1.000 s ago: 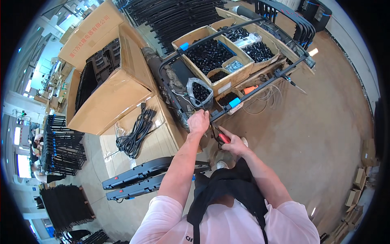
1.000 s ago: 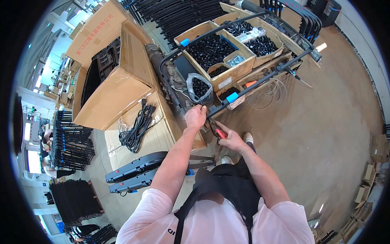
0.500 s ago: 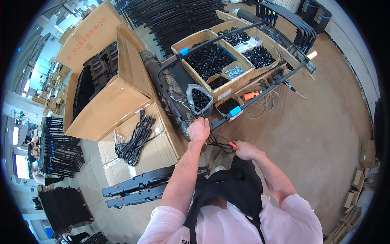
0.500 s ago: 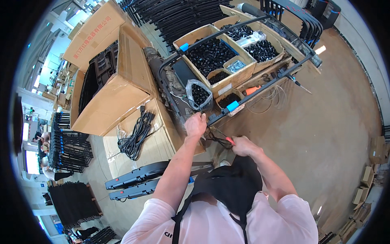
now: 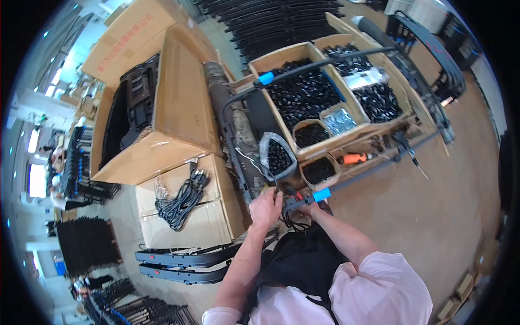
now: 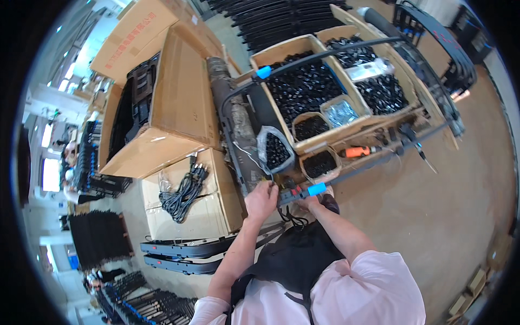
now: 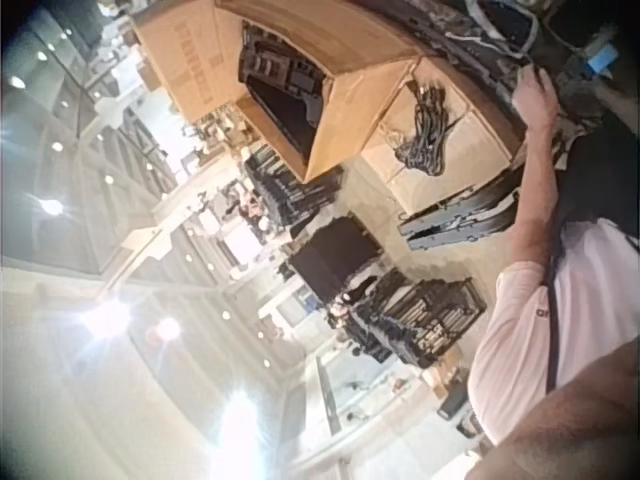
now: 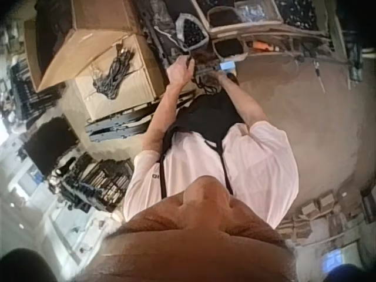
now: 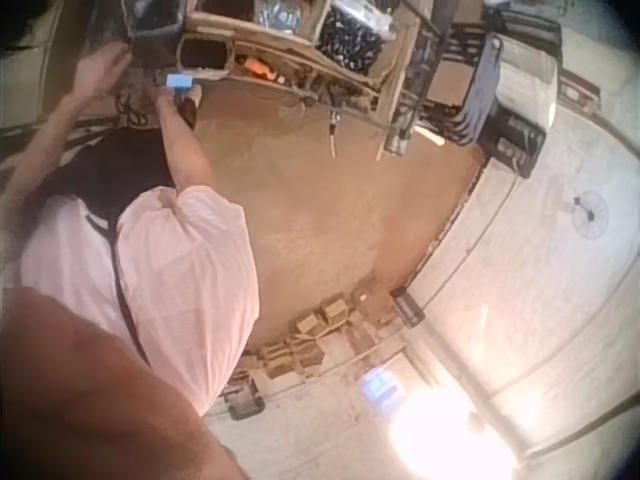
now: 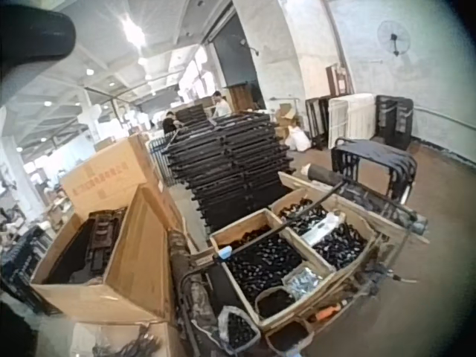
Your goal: The person assembles a black electronic device on a workbench in a warehouse. They attach a metal frame, insert and tighten screws using a power screwdriver, and connect a power cord. The person handles multiple components including the device body, frame, screws, and cord throughout the process.
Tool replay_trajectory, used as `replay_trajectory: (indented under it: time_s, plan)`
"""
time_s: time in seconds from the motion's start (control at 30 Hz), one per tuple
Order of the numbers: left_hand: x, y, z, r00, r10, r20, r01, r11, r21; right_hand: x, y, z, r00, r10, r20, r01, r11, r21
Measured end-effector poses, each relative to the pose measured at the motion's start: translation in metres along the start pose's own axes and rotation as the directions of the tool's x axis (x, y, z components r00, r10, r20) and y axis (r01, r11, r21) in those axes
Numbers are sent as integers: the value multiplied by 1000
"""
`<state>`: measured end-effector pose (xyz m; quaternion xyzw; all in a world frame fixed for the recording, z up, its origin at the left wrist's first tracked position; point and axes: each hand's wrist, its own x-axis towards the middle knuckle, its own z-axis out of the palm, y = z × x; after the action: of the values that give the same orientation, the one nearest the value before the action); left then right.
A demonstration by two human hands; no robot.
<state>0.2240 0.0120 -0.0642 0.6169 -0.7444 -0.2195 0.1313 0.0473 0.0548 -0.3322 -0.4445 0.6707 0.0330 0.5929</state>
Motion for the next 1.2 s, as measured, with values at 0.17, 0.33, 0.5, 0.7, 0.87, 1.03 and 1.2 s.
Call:
replay_trajectory:
  time_s: [0.17,0.33,0.5,0.7,0.87,1.03,1.2]
  plan:
    - [3,5,-16,999,-19,37,21,997,-73,6,-22,-14,996,-81,46,84,995,-59]
    - [23,19,-89,983,-58,-176,24,982,-187,-5,-21,-36,982,-143,127,151,986,-62]
    - [91,18,-261,664,62,-746,50,991,126,-39,23,-73,972,-196,132,186,979,82]
    - [164,-124,-426,670,-118,-733,530,767,361,-120,84,-130,981,-175,89,159,974,163]
    - [222,-170,-444,601,-675,-428,797,546,258,-196,78,-203,939,-336,-66,339,940,35]
    - [221,-156,-452,583,-681,-442,798,584,153,-291,4,-241,911,-349,-220,320,934,-157]
    - [205,-153,-466,441,-430,-788,601,793,-97,-320,-77,-255,883,-455,-119,355,811,-465]
